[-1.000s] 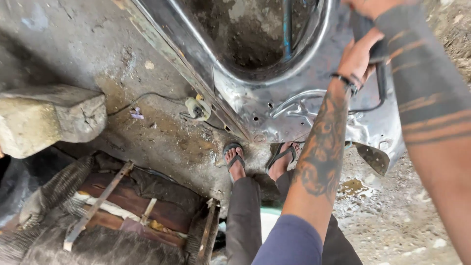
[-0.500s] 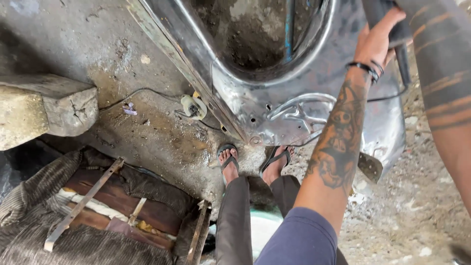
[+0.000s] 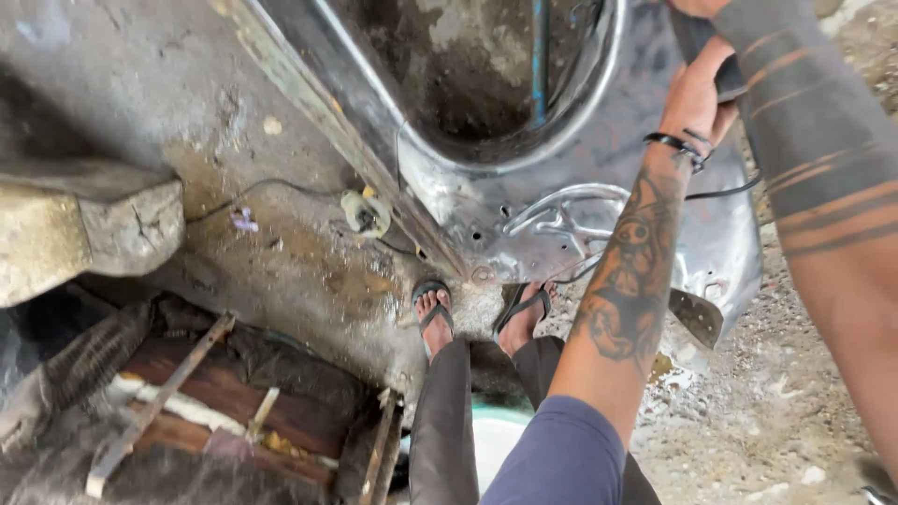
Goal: Using an electric angle grinder to sand and strip paint from a large metal automotive panel
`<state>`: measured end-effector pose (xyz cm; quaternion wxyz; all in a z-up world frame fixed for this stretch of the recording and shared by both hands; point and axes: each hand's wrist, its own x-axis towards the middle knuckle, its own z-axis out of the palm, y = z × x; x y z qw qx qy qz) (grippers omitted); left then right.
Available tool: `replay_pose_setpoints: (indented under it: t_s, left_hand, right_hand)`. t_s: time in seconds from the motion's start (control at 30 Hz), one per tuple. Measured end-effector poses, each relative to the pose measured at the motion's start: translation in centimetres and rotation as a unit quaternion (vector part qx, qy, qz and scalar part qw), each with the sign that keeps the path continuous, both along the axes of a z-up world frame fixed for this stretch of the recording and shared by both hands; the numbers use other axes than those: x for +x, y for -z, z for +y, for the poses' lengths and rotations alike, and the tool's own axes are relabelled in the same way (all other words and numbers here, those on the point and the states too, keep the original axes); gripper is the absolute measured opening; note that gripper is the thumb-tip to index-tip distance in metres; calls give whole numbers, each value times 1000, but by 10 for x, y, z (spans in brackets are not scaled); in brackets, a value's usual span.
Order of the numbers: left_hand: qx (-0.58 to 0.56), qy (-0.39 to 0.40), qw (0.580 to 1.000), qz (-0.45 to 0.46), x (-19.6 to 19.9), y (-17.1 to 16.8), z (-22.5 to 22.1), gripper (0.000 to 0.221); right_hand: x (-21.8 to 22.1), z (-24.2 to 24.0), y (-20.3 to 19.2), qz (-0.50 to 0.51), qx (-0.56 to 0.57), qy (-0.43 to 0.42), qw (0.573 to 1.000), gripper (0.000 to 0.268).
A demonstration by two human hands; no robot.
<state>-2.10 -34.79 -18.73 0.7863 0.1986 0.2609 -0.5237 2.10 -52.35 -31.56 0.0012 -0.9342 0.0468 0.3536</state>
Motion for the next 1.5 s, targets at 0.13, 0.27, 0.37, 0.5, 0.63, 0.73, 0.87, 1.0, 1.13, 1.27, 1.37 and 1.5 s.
replay_pose_setpoints:
  t_s: [0.13, 0.27, 0.37, 0.5, 0.63, 0.73, 0.87, 1.0, 1.13, 1.27, 1.37, 1.5]
  left_hand:
    - [143, 179, 973, -8, 33, -60, 26, 34]
    - [27, 72, 997, 15, 29, -30, 22, 15]
    - [57, 76, 995, 13, 29, -37, 27, 24]
    - [123, 110, 985, 45, 33, -41, 31, 38]
    - [93, 160, 983, -7, 44, -50, 41, 31]
    - [148, 220, 962, -66, 32, -67, 77, 37]
    - [91, 235, 955, -158, -1, -62, 148, 42]
    - [95, 334, 927, -139, -8, -94, 222, 64]
    - [51, 404, 892, -197, -20, -92, 288, 76]
    - [27, 387, 905, -177, -49, -68, 354, 50]
    - [101, 508, 821, -242, -22, -105, 373, 68]
    - [134, 459, 840, -257, -21, -114, 416, 54]
  right_hand:
    - [7, 71, -126, -148, 46, 228, 961, 45]
    - [87, 109, -260, -172, 38, 535, 826, 56]
    - [83, 112, -267, -149, 75, 537, 827, 80]
    - [83, 112, -264, -123, 87, 554, 818, 77]
    - [72, 115, -259, -157, 45, 578, 799, 75]
    - [71, 153, -321, -146, 96, 642, 746, 63]
    - [32, 208, -341, -179, 139, 687, 691, 51]
    - [-15, 273, -331, -233, 110, 707, 659, 61]
    - [-39, 330, -332, -228, 77, 752, 614, 53]
    - [-62, 383, -331, -272, 73, 753, 595, 54]
    - [-67, 415, -337, -273, 104, 780, 553, 57]
    - [-57, 445, -347, -240, 97, 805, 534, 54]
